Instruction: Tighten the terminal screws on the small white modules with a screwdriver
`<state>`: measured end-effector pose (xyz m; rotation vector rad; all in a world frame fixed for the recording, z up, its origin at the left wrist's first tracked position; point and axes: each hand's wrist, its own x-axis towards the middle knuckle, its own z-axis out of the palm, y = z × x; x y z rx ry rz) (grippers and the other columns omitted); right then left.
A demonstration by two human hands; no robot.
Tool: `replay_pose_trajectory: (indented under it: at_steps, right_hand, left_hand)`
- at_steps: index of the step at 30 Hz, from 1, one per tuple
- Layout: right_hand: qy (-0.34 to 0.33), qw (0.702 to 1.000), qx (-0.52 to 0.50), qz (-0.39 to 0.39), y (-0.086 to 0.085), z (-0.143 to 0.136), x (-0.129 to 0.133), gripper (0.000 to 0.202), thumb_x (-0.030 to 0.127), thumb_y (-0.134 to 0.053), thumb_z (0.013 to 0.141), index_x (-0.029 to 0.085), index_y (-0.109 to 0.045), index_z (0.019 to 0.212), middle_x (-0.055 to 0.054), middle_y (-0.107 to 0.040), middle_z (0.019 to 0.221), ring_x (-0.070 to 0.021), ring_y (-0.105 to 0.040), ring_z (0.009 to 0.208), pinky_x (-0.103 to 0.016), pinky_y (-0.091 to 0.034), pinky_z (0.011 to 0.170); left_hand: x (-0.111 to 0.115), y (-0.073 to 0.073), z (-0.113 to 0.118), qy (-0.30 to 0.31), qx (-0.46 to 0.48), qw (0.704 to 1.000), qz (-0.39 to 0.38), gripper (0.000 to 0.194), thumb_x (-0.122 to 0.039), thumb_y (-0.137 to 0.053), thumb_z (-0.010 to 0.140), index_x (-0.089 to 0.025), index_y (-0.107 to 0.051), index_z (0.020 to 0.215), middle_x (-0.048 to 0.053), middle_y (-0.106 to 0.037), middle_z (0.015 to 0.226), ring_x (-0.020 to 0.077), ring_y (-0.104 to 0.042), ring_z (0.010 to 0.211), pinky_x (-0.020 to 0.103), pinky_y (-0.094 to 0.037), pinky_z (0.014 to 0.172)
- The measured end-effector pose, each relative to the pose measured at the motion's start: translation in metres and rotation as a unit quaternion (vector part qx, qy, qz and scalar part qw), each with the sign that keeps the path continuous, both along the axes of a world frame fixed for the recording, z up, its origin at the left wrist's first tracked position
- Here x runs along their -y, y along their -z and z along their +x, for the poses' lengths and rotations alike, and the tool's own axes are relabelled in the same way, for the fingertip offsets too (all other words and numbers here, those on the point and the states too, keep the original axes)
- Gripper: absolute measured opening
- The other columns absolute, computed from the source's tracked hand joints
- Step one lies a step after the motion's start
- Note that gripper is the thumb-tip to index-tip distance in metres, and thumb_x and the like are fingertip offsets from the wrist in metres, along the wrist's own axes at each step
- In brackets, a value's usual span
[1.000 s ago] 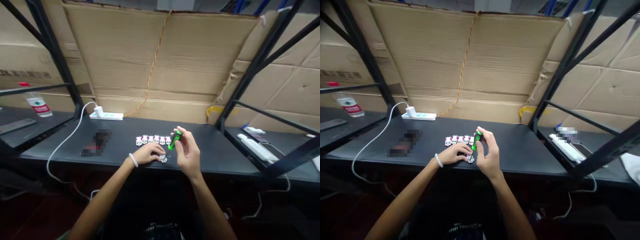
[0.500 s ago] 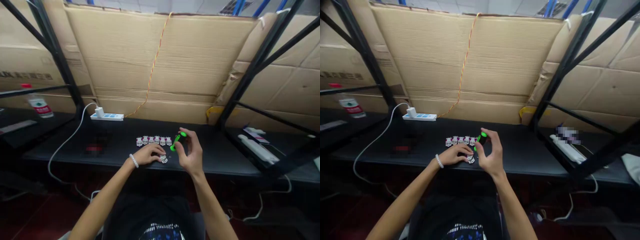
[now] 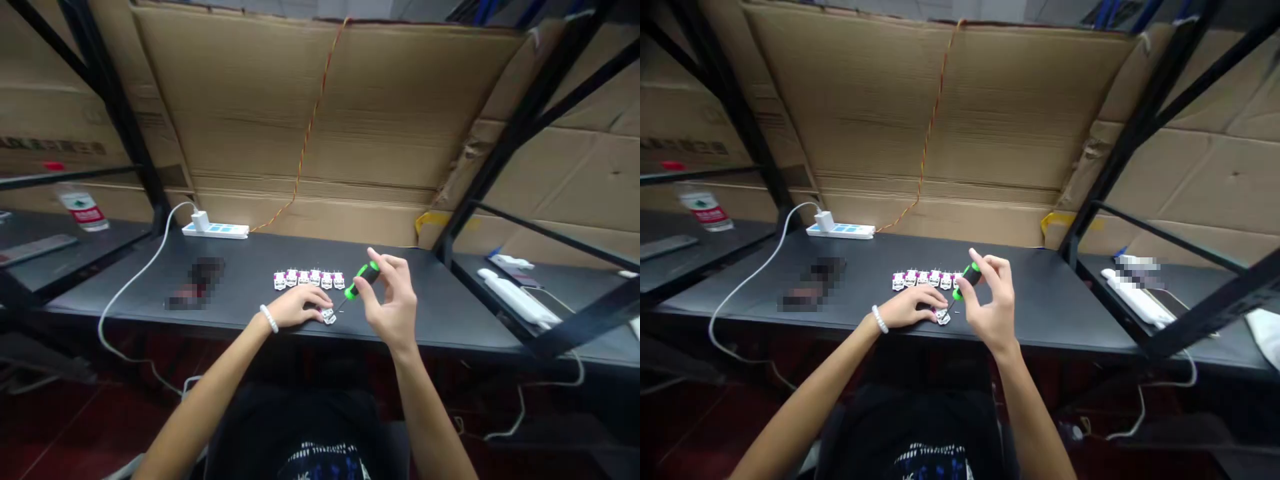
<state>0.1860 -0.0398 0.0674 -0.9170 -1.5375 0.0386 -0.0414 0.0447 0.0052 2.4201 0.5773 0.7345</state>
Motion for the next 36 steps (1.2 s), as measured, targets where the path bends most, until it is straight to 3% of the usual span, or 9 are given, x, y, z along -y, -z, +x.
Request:
replay_pose_trajectory:
  at_steps: [4,8,10,15,20,22,27,32,36]
  right_hand:
    - [-0.091,0.995,0.012,-0.027,-0.0002,-0.0005,0.0025,0.059,0.025,-0.051,0.106,0.032,-0.041,0.164,-0.012,-0.061,0.14,-0.0264,-0.066,0.122,-0.05,-0.058,0.105]
    - [-0.005,1.0,0.009,0.005,-0.001,-0.002,0.0027,0.054,0.034,-0.076,0.093,0.031,-0.064,0.146,-0.01,-0.061,0.128,-0.0265,-0.065,0.111,-0.046,-0.06,0.097]
    - [0.011,1.0,0.006,0.002,-0.0011,-0.0021,0.0015,0.051,0.034,-0.075,0.094,0.031,-0.066,0.144,-0.009,-0.062,0.122,-0.0241,-0.066,0.104,-0.044,-0.06,0.095]
    - [-0.104,0.994,0.018,-0.029,-0.0008,-0.0018,0.0013,0.059,0.027,-0.046,0.108,0.031,-0.036,0.166,-0.012,-0.062,0.138,-0.0256,-0.067,0.118,-0.048,-0.059,0.101]
    - [0.008,1.0,0.007,0.016,0.0015,-0.0063,0.0015,0.051,0.032,-0.073,0.094,0.03,-0.064,0.144,-0.01,-0.059,0.123,-0.0251,-0.064,0.106,-0.043,-0.059,0.093]
    - [0.02,1.0,0.0,0.01,0.0023,-0.0064,0.0009,0.049,0.031,-0.069,0.098,0.031,-0.062,0.147,-0.009,-0.059,0.123,-0.0235,-0.064,0.104,-0.043,-0.059,0.094]
    - [-0.078,0.997,0.013,-0.026,-0.0005,-0.0027,0.0023,0.054,0.029,-0.043,0.108,0.03,-0.042,0.162,-0.011,-0.064,0.136,-0.0269,-0.065,0.12,-0.049,-0.056,0.105]
    - [0.017,1.0,0.011,0.011,-0.0016,-0.0047,0.0015,0.049,0.036,-0.072,0.095,0.028,-0.065,0.143,-0.01,-0.062,0.121,-0.0244,-0.065,0.1,-0.042,-0.061,0.087]
    - [-0.044,0.998,-0.01,-0.037,0.0031,-0.0045,-0.002,0.059,0.032,-0.052,0.106,0.03,-0.04,0.163,-0.011,-0.065,0.13,-0.024,-0.068,0.11,-0.046,-0.059,0.1]
  left_hand:
    - [0.0006,0.0,-0.0004,0.0,0.001,1.0,0.004,0.025,-0.028,-0.083,0.09,-0.022,-0.083,0.114,0.01,-0.079,0.121,0.0246,-0.071,0.115,0.04,-0.052,0.108]
    - [0.0013,-0.0001,-0.0005,-0.006,-0.001,1.0,0.004,0.024,-0.03,-0.083,0.09,-0.023,-0.083,0.113,0.01,-0.079,0.121,0.0255,-0.071,0.116,0.041,-0.052,0.108]
    - [0.0012,0.0,-0.0004,-0.005,0.0,1.0,0.004,0.024,-0.031,-0.082,0.09,-0.023,-0.083,0.113,0.01,-0.079,0.122,0.0254,-0.071,0.116,0.041,-0.052,0.108]
    - [0.0009,0.0006,-0.0002,-0.004,0.002,1.0,0.01,0.024,-0.031,-0.082,0.091,-0.022,-0.083,0.113,0.01,-0.079,0.121,0.0255,-0.072,0.115,0.041,-0.052,0.107]
    - [0.0022,-0.0007,-0.0008,-0.002,0.001,1.0,0.012,0.025,-0.03,-0.083,0.09,-0.021,-0.083,0.114,0.011,-0.079,0.122,0.0261,-0.072,0.115,0.041,-0.052,0.108]
    - [0.0027,-0.0014,-0.0008,-0.005,-0.001,1.0,0.009,0.026,-0.029,-0.084,0.089,-0.021,-0.083,0.113,0.011,-0.079,0.121,0.0257,-0.072,0.115,0.041,-0.052,0.108]
    - [0.0023,-0.0008,-0.0001,-0.009,-0.001,1.0,0.006,0.026,-0.032,-0.083,0.089,-0.023,-0.083,0.114,0.01,-0.079,0.122,0.0257,-0.072,0.115,0.041,-0.052,0.108]
    - [0.0019,0.0004,0.0,-0.005,0.001,1.0,0.01,0.025,-0.031,-0.083,0.089,-0.021,-0.083,0.113,0.011,-0.079,0.122,0.0261,-0.071,0.116,0.041,-0.052,0.108]
    - [0.0021,-0.0002,-0.0005,-0.008,0.004,1.0,0.005,0.025,-0.031,-0.084,0.089,-0.023,-0.083,0.113,0.01,-0.079,0.121,0.0253,-0.072,0.115,0.04,-0.052,0.108]
